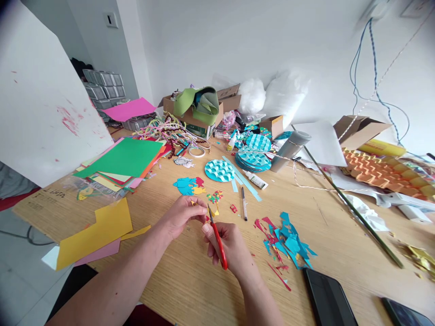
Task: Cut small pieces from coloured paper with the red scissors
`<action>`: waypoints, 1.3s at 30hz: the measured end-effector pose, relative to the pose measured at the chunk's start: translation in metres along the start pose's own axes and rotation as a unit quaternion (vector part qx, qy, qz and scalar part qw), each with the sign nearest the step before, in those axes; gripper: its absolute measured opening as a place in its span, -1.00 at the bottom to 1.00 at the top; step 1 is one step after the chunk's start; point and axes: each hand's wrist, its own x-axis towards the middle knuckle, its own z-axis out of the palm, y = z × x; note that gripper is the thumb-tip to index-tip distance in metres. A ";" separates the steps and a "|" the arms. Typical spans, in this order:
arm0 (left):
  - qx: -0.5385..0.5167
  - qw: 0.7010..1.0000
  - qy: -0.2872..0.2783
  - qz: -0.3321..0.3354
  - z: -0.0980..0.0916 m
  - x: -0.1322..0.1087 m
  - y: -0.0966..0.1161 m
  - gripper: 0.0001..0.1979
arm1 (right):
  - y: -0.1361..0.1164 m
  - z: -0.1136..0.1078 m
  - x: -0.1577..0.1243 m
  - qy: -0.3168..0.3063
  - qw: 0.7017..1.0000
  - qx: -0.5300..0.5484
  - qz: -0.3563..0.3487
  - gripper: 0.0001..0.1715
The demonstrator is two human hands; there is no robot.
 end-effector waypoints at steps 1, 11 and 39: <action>-0.008 1.000 -0.002 -0.004 0.000 0.000 0.000 -0.80 | 0.000 0.000 0.000 0.001 1.000 0.004 0.000 -0.43; -0.058 0.995 -0.057 -0.064 -0.001 -0.001 0.002 -0.75 | -0.002 0.002 0.001 0.024 1.000 0.003 0.006 -0.38; -0.006 1.000 -0.008 -0.009 0.000 0.000 -0.003 -0.82 | -0.001 0.002 0.002 0.017 1.000 -0.003 -0.006 -0.41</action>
